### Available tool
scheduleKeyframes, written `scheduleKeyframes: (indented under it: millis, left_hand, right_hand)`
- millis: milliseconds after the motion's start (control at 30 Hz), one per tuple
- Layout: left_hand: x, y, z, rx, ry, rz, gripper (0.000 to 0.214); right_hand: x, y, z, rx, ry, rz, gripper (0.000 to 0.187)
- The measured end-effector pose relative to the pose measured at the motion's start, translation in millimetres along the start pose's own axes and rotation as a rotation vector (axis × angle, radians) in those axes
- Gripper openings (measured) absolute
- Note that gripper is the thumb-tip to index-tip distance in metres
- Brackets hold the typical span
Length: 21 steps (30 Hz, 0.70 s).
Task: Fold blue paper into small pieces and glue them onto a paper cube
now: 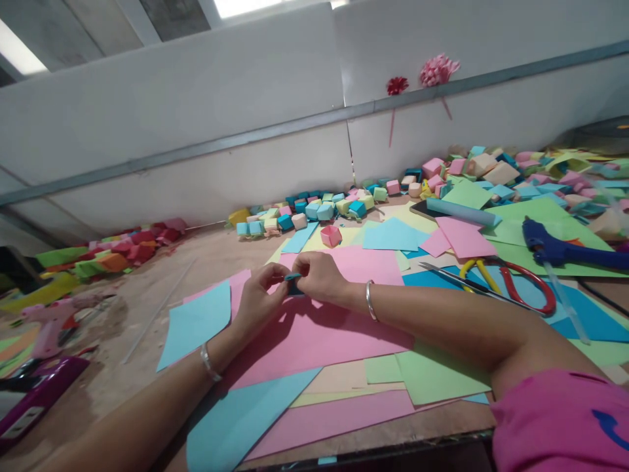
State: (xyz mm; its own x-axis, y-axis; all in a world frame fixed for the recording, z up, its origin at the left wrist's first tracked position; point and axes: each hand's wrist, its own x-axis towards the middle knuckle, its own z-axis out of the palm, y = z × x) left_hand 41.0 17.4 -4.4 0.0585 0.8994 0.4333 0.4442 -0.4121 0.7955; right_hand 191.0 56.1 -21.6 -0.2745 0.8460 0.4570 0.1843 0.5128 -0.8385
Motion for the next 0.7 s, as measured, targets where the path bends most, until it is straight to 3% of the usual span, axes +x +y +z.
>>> scheduleKeyframes:
  millis: [200,533,700]
  left_hand:
    - [0.3,-1.2,-2.9,0.120,0.042,0.073,0.010]
    - [-1.4,-2.2,-3.1,0.183,-0.011,0.101,0.016]
    - [0.8,-0.8,-7.2,0.168,-0.066,0.043,0.017]
  right_hand:
    - [-0.5,1.4,-2.1,-0.056,-0.011,-0.116,0.006]
    - [-2.2,-4.4,-4.9,-0.225,-0.085,-0.107,0.016]
    - [-1.6,-2.2,-5.6,-0.301,-0.109,-0.080,0.018]
